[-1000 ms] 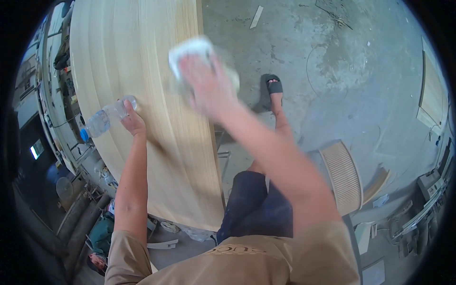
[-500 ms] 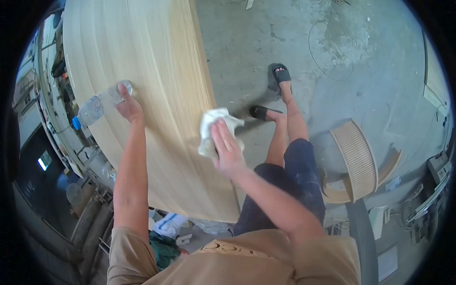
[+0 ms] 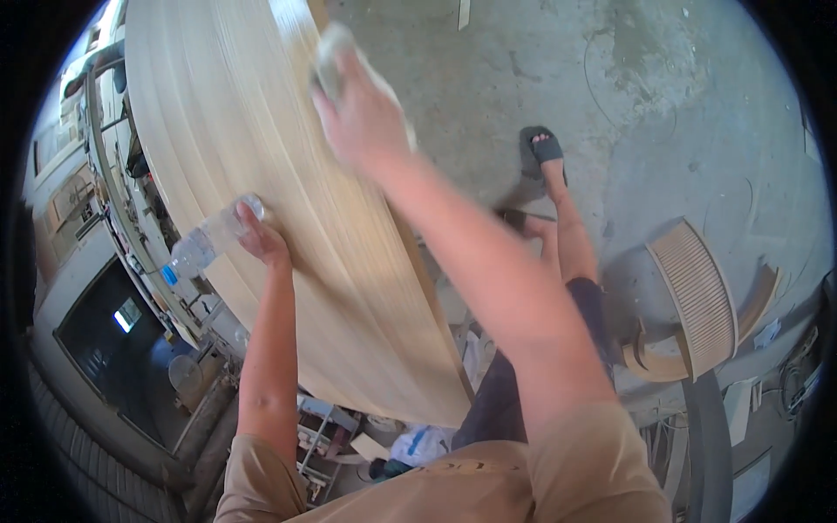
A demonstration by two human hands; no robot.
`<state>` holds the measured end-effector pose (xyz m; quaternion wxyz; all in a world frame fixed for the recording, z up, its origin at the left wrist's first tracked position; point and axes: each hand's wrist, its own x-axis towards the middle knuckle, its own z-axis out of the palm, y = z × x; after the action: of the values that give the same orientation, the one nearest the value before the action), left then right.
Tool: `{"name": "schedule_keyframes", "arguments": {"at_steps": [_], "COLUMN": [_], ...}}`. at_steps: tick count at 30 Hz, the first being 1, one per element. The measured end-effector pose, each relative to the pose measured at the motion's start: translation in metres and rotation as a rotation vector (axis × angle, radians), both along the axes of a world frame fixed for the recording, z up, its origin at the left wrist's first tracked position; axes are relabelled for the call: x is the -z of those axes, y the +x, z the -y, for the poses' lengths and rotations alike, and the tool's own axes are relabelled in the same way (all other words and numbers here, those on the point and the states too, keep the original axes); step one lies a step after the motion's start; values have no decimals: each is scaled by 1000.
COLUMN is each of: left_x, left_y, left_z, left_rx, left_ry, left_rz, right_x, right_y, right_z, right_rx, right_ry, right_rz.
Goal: Wiping a large wooden tabletop with a cloth and water.
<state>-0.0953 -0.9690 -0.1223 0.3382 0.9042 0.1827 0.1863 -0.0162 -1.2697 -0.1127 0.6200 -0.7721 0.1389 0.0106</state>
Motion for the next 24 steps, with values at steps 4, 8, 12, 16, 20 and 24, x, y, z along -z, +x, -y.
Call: {"name": "schedule_keyframes", "arguments": {"at_steps": [4,8,12,16,20,24], "left_x": [-9,-8,0,-2,-6,-11], "left_y": [-17,-15,-5,-18,-32,-31], "left_z": [-31,-15,-4,-18,-19,-21], "left_rx": [-106,-117,-94,-95,-116,-99], "left_ry": [-76,-124,-197,-39,-22,-10], "left_rz": [-15,-34,-51,-75,-77,-98], "right_x": [-29,-19,-24,-7,-30,-21], "right_y": [-153,-82,94,22,-127,8], "right_z": [-12,-9,21,-12,5,-1], "right_rx": [-89,-41,-143,8,-181,-158], "right_ry": [71,51,42,43,172,117], "right_rz": [-29,0,-187,42,-195,-147]}}
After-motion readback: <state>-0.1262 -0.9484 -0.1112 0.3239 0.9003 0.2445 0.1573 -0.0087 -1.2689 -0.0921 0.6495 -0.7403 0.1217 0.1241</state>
